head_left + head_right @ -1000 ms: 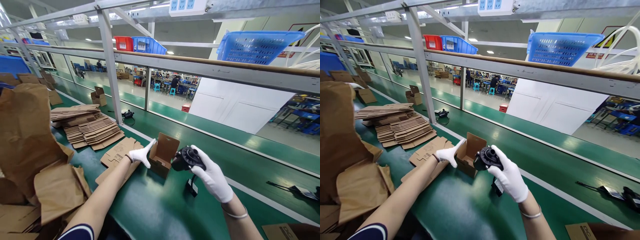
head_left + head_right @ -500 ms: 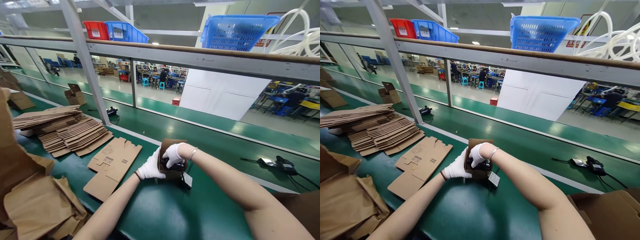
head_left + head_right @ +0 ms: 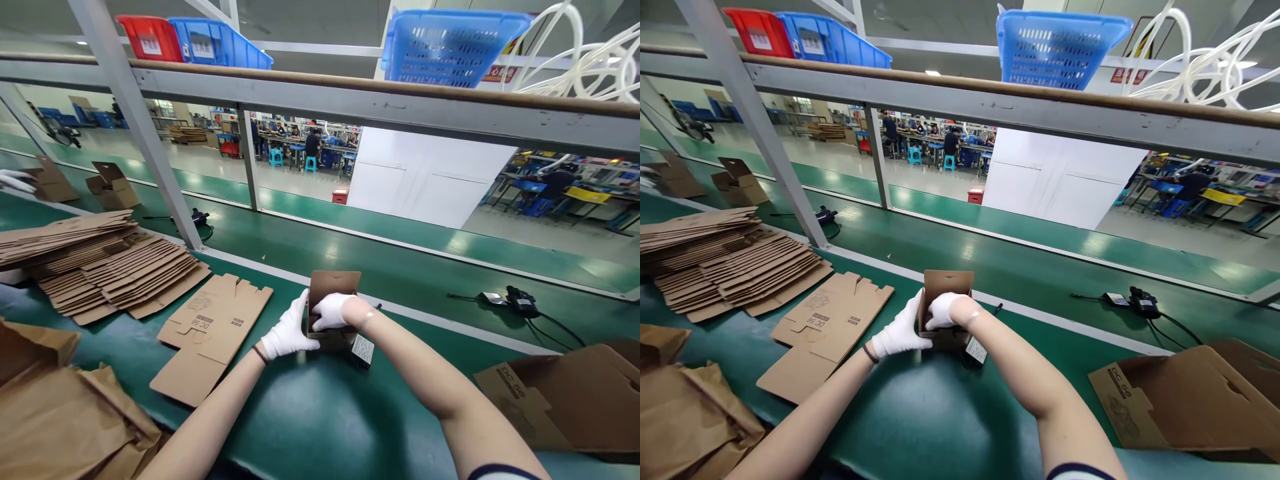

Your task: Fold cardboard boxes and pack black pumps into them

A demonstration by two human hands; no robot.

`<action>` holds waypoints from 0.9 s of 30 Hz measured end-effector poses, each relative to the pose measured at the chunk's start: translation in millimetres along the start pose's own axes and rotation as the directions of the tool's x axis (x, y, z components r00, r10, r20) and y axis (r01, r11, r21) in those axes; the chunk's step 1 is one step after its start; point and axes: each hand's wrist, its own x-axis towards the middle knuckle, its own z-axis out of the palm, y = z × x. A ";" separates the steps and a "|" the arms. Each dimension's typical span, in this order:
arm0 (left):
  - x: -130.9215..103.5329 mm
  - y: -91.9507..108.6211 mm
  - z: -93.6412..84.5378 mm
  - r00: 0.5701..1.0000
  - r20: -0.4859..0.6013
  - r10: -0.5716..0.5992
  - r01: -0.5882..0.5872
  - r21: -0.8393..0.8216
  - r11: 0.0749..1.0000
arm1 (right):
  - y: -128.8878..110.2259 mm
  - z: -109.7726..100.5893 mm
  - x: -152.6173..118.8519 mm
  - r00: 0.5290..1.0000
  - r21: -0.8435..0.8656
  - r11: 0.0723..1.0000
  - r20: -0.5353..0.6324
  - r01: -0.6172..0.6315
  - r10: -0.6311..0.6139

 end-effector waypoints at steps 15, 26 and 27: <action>60.5 98.8 11.9 0.821 0.539 -0.190 -0.242 0.629 0.739 | 70.1 91.3 -60.6 0.950 -0.042 0.997 0.304 -0.064 0.074; 43.7 89.0 10.5 0.853 0.473 -0.221 -0.130 0.602 0.787 | 95.8 55.0 -146.6 0.582 -0.293 0.719 -0.792 -0.630 0.187; 42.9 88.1 11.7 0.859 0.462 -0.221 -0.118 0.598 0.793 | 96.5 53.7 -145.5 0.487 -0.321 0.737 -0.874 -0.595 0.012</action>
